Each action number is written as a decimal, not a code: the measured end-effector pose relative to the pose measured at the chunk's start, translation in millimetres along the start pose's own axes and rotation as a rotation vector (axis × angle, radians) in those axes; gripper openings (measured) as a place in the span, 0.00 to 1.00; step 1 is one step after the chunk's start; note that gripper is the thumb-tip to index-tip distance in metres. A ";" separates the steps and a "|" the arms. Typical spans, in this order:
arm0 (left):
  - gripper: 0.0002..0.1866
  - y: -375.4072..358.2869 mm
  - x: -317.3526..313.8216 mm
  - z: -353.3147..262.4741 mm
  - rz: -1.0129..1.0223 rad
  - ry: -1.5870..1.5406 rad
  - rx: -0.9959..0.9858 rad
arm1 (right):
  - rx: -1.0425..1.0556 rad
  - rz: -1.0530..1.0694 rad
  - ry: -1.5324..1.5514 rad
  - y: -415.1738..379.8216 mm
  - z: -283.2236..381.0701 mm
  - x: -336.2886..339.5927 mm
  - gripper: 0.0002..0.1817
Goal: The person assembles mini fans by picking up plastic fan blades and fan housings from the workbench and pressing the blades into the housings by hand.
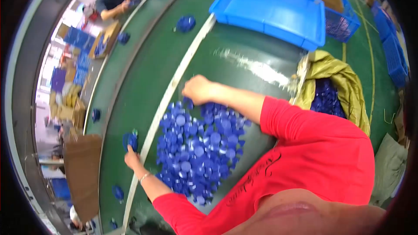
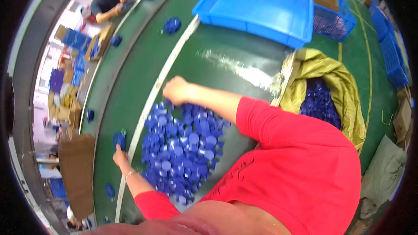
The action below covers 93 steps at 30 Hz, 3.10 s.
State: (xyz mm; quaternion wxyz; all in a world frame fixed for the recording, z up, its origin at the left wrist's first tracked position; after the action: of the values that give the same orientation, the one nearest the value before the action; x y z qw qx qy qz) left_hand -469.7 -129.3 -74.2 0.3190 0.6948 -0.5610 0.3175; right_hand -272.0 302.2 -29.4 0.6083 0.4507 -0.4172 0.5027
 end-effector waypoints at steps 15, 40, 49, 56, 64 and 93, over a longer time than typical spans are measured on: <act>0.13 -73.5 16.4 -113.5 -0.078 -0.779 -0.127 | -0.028 -0.409 0.427 -45.5 17.8 87.9 0.19; 0.16 -303.7 9.1 -130.6 -0.020 -1.266 -0.168 | 0.511 -0.566 0.482 -115.3 164.7 115.3 0.26; 0.20 -312.1 22.3 -133.5 -0.086 -1.113 -0.276 | 0.345 0.077 0.780 -84.3 158.0 51.9 0.30; 0.16 -314.0 31.8 -125.6 -0.177 -1.019 -0.262 | 0.403 -0.202 0.722 -102.6 165.8 64.8 0.26; 0.27 -326.9 48.5 -160.2 -0.368 -0.842 -0.420 | 0.238 0.091 0.703 -72.6 151.1 38.8 0.25; 0.08 -467.0 -100.1 -243.8 1.112 -0.906 -0.826 | 0.164 -0.122 0.359 -20.0 73.0 13.7 0.17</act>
State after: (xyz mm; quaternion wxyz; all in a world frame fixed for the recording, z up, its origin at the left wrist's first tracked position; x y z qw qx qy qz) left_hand -48.2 201.4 -49.7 0.0879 0.2034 -0.9685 -0.1136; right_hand -254.2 233.0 -0.9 0.6637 0.4263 -0.2315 0.5694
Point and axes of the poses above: each hand's wrist, its own y-axis towards the middle knuckle, its own x-axis out of the back of the hand, z = x × y, the point moved 10 cm from there along y, towards the middle knuckle, and after that the axes turned 8 degrees about -x, right-handed, at the moved point
